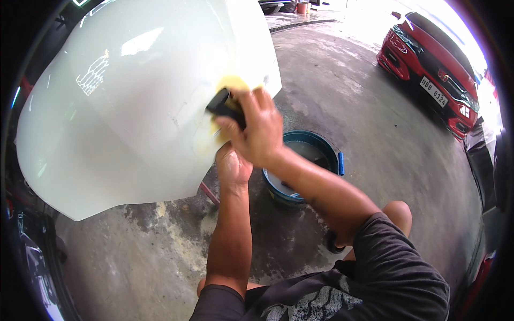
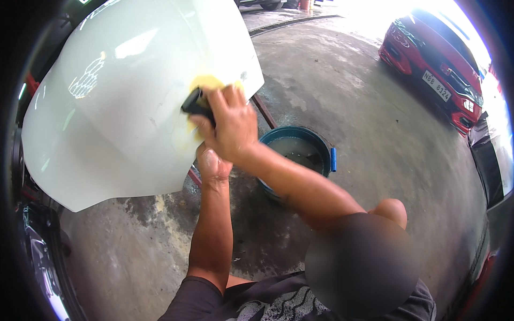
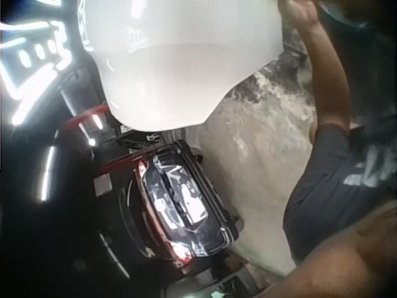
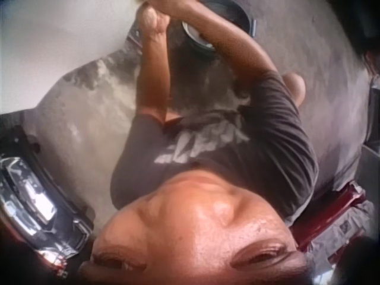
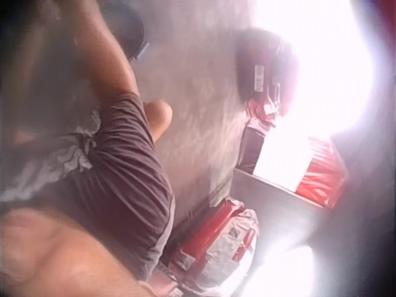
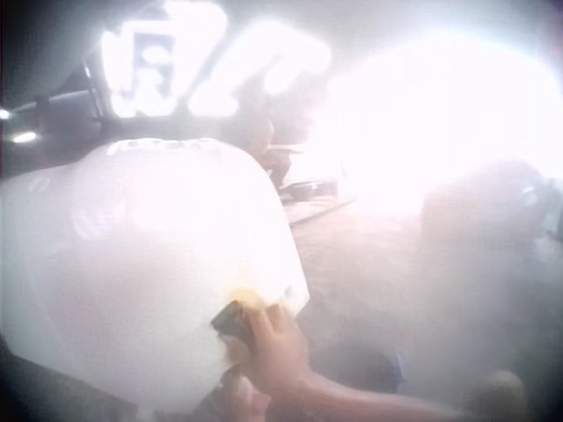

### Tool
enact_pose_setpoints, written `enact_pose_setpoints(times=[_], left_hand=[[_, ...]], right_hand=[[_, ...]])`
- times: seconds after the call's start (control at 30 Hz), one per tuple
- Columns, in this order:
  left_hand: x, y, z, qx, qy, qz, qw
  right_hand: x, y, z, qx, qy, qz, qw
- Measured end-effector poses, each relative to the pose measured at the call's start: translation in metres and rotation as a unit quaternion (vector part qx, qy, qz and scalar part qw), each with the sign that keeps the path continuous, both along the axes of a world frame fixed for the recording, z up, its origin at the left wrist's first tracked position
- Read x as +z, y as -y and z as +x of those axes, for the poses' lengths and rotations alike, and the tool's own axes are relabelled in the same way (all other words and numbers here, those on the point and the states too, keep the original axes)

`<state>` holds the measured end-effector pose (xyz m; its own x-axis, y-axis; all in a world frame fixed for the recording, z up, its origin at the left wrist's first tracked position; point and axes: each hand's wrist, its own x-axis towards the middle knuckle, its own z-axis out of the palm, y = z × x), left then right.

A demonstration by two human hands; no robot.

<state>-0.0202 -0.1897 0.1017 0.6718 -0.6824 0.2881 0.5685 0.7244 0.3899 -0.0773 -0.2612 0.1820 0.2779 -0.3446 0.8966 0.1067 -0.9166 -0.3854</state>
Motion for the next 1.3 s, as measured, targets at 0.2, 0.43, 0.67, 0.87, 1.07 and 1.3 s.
enact_pose_setpoints(times=[0.2,0.43,0.67,0.87,1.07,1.3], left_hand=[[-0.016,0.004,0.017,0.012,0.004,-0.002,1.0],[-0.007,0.006,0.001,0.044,0.006,0.004,0.999],[0.006,0.007,0.005,0.074,0.051,0.011,0.996],[-0.009,-0.001,0.003,-0.01,-0.016,0.02,1.0],[-0.008,0.009,0.005,0.031,0.023,-0.002,0.999],[-0.001,0.012,0.004,0.066,0.015,-0.011,0.998]], right_hand=[[0.02,0.008,0.011,-0.009,0.0,0.094,0.995],[0.05,0.035,0.013,-0.043,0.029,0.091,0.995],[0.045,0.028,0.009,-0.006,0.021,0.059,0.998],[-0.004,0.004,0.002,0.033,0.0,-0.102,0.994],[0.046,0.027,0.015,-0.031,0.008,0.04,0.999],[0.035,0.028,0.001,0.004,-0.026,-0.071,0.997]])
